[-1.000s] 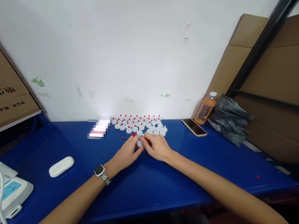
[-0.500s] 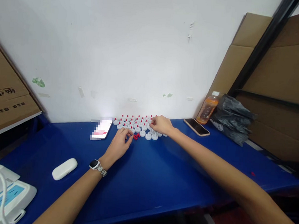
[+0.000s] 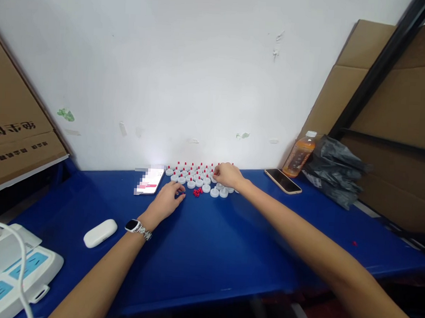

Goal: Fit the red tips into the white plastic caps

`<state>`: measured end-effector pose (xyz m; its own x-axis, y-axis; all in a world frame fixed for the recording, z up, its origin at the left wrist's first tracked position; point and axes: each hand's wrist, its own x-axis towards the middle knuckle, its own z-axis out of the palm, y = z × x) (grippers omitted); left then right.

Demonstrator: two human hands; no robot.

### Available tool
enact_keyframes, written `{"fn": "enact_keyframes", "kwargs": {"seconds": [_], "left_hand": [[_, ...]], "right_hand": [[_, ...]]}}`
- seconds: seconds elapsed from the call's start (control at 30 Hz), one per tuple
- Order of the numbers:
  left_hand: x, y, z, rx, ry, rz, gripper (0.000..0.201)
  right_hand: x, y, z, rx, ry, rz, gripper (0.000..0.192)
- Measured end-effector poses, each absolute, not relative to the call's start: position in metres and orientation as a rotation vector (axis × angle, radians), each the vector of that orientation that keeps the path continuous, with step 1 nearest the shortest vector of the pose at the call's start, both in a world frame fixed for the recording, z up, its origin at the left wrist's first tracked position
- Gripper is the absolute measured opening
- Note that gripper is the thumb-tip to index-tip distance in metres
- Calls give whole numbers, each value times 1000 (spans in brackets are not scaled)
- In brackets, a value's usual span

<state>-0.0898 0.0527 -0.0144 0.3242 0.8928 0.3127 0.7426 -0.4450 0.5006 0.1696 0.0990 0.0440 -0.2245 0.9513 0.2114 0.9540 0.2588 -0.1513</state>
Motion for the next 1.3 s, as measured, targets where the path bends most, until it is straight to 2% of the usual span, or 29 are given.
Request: {"fn": "enact_keyframes", "kwargs": {"seconds": [0.47,1.07,1.17,1.3], "left_hand": [[-74,46,-12,2305,1364,855,11],[-69,36,-4,2212,1307,880,18],[-71,36,-3,2199,1286,891,19],[-74,35,-1,2195,1337,973,18]], "right_hand": [[173,88,41,-1695,-2199,146,13],[176,87,40,-1770,-2239,81,18],[170,79,42,-1681,-2219,-10,25],[156,67,45,-1485,-2349,15,23]]}}
